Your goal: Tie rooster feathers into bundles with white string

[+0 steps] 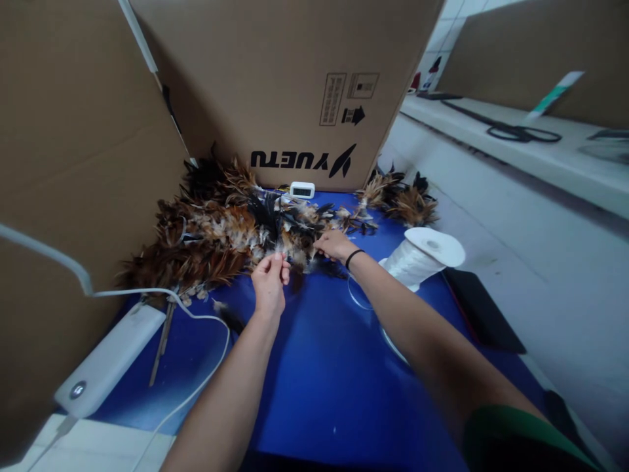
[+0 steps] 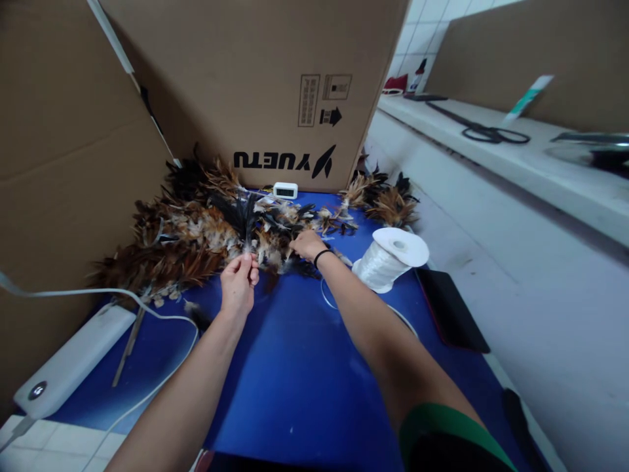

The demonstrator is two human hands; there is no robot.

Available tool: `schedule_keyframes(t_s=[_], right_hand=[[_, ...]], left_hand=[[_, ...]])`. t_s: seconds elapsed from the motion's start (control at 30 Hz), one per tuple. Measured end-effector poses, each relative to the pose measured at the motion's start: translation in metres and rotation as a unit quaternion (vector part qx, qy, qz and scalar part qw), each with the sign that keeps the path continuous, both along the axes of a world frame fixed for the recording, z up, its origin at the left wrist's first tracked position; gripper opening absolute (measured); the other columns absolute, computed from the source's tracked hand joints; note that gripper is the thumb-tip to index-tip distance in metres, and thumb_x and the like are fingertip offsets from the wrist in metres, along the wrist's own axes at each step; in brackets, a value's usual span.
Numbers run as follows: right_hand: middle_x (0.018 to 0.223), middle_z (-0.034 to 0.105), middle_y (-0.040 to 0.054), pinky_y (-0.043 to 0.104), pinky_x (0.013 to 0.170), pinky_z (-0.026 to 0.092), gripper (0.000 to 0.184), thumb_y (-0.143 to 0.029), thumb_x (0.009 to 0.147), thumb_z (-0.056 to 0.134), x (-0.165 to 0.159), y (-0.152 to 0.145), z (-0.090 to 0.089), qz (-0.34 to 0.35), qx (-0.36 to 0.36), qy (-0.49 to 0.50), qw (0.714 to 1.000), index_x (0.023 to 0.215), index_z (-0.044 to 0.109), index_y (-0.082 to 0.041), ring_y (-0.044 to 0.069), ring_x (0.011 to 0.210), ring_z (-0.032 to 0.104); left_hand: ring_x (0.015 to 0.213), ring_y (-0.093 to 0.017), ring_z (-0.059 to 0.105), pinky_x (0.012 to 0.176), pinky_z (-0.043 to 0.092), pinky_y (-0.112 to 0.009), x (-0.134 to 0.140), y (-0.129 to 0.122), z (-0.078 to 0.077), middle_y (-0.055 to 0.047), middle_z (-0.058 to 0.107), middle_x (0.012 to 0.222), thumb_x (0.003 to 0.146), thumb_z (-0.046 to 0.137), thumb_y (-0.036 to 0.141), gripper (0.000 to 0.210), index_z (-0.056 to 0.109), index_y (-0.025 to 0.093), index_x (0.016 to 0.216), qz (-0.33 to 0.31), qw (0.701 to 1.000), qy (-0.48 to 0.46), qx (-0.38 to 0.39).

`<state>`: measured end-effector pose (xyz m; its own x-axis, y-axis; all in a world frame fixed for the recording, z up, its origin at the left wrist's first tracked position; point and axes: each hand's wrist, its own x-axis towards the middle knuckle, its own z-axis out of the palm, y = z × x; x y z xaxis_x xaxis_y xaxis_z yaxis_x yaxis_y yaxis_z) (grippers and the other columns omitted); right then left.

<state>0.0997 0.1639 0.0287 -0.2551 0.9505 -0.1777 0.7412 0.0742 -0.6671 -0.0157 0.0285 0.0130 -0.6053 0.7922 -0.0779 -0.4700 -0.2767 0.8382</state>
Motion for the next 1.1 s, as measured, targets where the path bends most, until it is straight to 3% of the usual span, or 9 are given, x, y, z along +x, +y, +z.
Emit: schedule_keyframes(t_s=[0.1, 0.2, 0.4, 0.57, 0.73, 0.83, 0.93, 1.1], right_hand=[[0.038, 0.049, 0.001, 0.024, 0.046, 0.035, 0.032, -0.036, 0.065, 0.069, -0.003, 0.005, -0.006, 0.002, 0.018, 0.0, 1.0, 0.042, 0.056, -0.018, 0.012, 0.044, 0.049], [0.041, 0.051, -0.0012, 0.021, 0.045, 0.034, 0.022, -0.027, 0.055, 0.074, -0.004, 0.007, -0.011, 0.006, 0.039, 0.023, 0.999, 0.043, 0.058, -0.018, 0.011, 0.048, 0.05], [0.042, 0.049, -0.0042, 0.021, 0.039, 0.031, 0.016, -0.029, 0.066, 0.067, 0.007, -0.005, 0.007, -0.003, 0.046, 0.126, 0.991, 0.058, 0.061, -0.017, 0.007, 0.039, 0.04], [0.05, 0.055, -0.0016, 0.019, 0.038, 0.031, 0.025, -0.034, 0.061, 0.072, 0.015, -0.029, 0.036, -0.002, 0.02, 0.345, 0.939, 0.063, 0.056, -0.016, 0.008, 0.042, 0.046], [0.071, 0.066, 0.0046, 0.022, 0.044, 0.04, 0.031, -0.039, 0.06, 0.075, 0.015, -0.048, 0.047, 0.019, 0.055, 0.46, 0.886, 0.077, 0.062, -0.016, 0.015, 0.062, 0.06], [0.081, 0.068, 0.0056, 0.025, 0.048, 0.044, 0.024, -0.038, 0.068, 0.07, 0.015, -0.053, 0.047, 0.03, 0.119, 0.474, 0.872, 0.081, 0.064, -0.019, 0.019, 0.073, 0.064], [0.079, 0.066, 0.0043, 0.027, 0.052, 0.046, 0.02, -0.037, 0.073, 0.066, 0.017, -0.058, 0.048, 0.005, 0.184, 0.474, 0.861, 0.084, 0.064, -0.021, 0.018, 0.07, 0.064], [0.085, 0.067, 0.0039, 0.031, 0.06, 0.051, 0.022, -0.039, 0.078, 0.062, 0.018, -0.065, 0.049, -0.027, 0.237, 0.403, 0.884, 0.093, 0.064, -0.023, 0.014, 0.06, 0.058]], left_hand=[[0.039, -0.002, 0.042, 0.036, 0.027, -0.015, 0.0, 0.0, -0.001, 0.003, 0.056, 0.056, 0.062, 0.076, 0.043, 0.036, 0.063, 0.011, 0.072, -0.004, 1.0, 0.001, -0.004], [0.039, -0.001, 0.041, 0.036, 0.027, -0.015, -0.001, 0.0, -0.003, 0.003, 0.056, 0.056, 0.063, 0.076, 0.043, 0.036, 0.063, 0.011, 0.073, -0.01, 1.0, 0.004, -0.005], [0.038, -0.001, 0.039, 0.036, 0.025, -0.016, 0.0, 0.0, -0.004, 0.003, 0.054, 0.056, 0.063, 0.075, 0.043, 0.037, 0.062, 0.01, 0.074, -0.041, 0.999, 0.0, -0.005], [0.038, 0.0, 0.035, 0.036, 0.023, -0.015, 0.002, -0.002, -0.002, 0.005, 0.05, 0.055, 0.066, 0.074, 0.042, 0.035, 0.061, 0.011, 0.077, -0.096, 0.995, -0.028, -0.01], [0.037, 0.0, 0.032, 0.036, 0.021, -0.016, 0.002, -0.003, -0.003, 0.006, 0.048, 0.055, 0.066, 0.074, 0.043, 0.036, 0.061, 0.011, 0.077, -0.129, 0.991, -0.036, -0.006], [0.037, 0.0, 0.032, 0.035, 0.02, -0.016, 0.001, -0.002, -0.004, 0.006, 0.048, 0.054, 0.065, 0.075, 0.042, 0.036, 0.062, 0.011, 0.077, -0.132, 0.99, -0.04, -0.008], [0.036, 0.0, 0.032, 0.035, 0.02, -0.015, 0.001, -0.002, -0.003, 0.006, 0.047, 0.053, 0.065, 0.076, 0.04, 0.035, 0.061, 0.011, 0.077, -0.138, 0.989, -0.051, -0.008], [0.036, 0.0, 0.03, 0.035, 0.021, -0.015, 0.001, -0.002, -0.001, 0.006, 0.047, 0.052, 0.065, 0.077, 0.039, 0.034, 0.062, 0.01, 0.076, -0.158, 0.985, -0.07, -0.01]])
